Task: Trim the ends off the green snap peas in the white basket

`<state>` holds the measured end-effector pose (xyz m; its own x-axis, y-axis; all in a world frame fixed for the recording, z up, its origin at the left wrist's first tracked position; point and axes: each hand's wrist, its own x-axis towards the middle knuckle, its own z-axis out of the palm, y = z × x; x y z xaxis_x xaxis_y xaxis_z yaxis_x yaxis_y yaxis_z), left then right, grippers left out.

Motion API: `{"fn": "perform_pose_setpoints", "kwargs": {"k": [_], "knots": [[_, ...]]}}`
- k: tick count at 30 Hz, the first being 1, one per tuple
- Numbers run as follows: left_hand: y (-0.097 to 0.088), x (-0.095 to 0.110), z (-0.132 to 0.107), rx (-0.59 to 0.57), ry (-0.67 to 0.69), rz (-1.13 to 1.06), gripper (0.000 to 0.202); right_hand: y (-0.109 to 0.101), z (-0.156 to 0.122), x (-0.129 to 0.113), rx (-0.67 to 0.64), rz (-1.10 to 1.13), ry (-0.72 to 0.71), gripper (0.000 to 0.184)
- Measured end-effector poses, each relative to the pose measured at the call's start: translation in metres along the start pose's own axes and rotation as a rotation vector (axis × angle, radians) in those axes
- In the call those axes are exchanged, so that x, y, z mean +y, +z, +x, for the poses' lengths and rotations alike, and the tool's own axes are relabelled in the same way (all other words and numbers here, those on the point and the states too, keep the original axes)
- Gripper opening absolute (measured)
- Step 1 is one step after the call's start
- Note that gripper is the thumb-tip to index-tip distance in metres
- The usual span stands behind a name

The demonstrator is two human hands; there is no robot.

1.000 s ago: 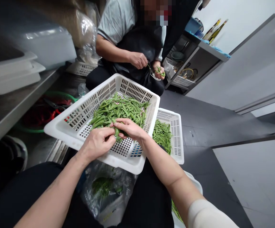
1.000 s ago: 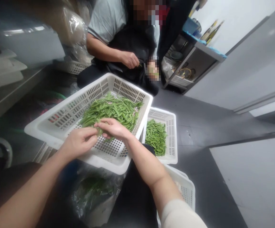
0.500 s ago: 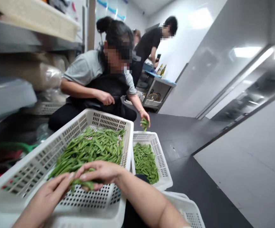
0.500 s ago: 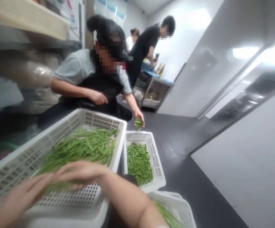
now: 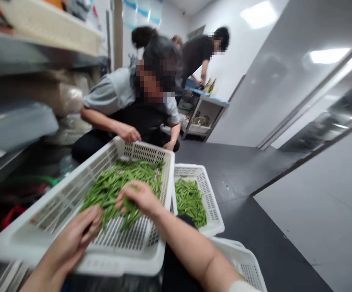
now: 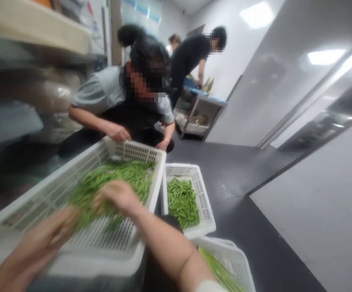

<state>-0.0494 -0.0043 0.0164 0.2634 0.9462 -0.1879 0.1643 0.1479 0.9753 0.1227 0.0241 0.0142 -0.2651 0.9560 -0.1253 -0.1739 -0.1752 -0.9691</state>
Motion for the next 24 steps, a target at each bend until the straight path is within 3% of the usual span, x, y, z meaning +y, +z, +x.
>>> {"fn": "perform_pose_setpoints", "kwargs": {"k": [3,5,8,10,13,17,20,24], "knots": [[-0.005,0.005,-0.007,-0.011,0.016,-0.382,0.045,-0.017,0.007,-0.006,0.235,0.074,-0.025,0.033],[-0.012,0.009,-0.009,-0.019,0.049,-0.582,0.042,-0.025,0.014,-0.004,0.200,-0.208,0.010,0.024],[-0.019,0.013,-0.011,0.013,0.056,-0.681,0.029,-0.021,0.018,0.009,-0.193,-1.022,0.050,0.012],[-0.022,0.014,-0.012,0.046,0.034,-0.687,0.018,-0.011,0.019,0.024,-0.451,-1.517,0.004,0.014],[-0.023,0.011,-0.011,0.061,0.012,-0.707,0.021,0.003,0.024,0.049,-0.696,-1.862,-0.023,0.028],[-0.026,0.008,-0.007,0.086,-0.024,-0.673,0.006,0.005,0.037,0.063,-0.787,-1.909,0.102,0.026],[-0.028,0.006,-0.005,0.148,-0.046,-0.556,0.012,-0.003,0.045,0.055,-0.793,-1.864,0.133,0.021],[-0.025,0.005,-0.003,0.180,-0.008,-0.170,0.030,-0.019,0.045,0.032,-0.647,-1.466,0.088,0.027]]}}
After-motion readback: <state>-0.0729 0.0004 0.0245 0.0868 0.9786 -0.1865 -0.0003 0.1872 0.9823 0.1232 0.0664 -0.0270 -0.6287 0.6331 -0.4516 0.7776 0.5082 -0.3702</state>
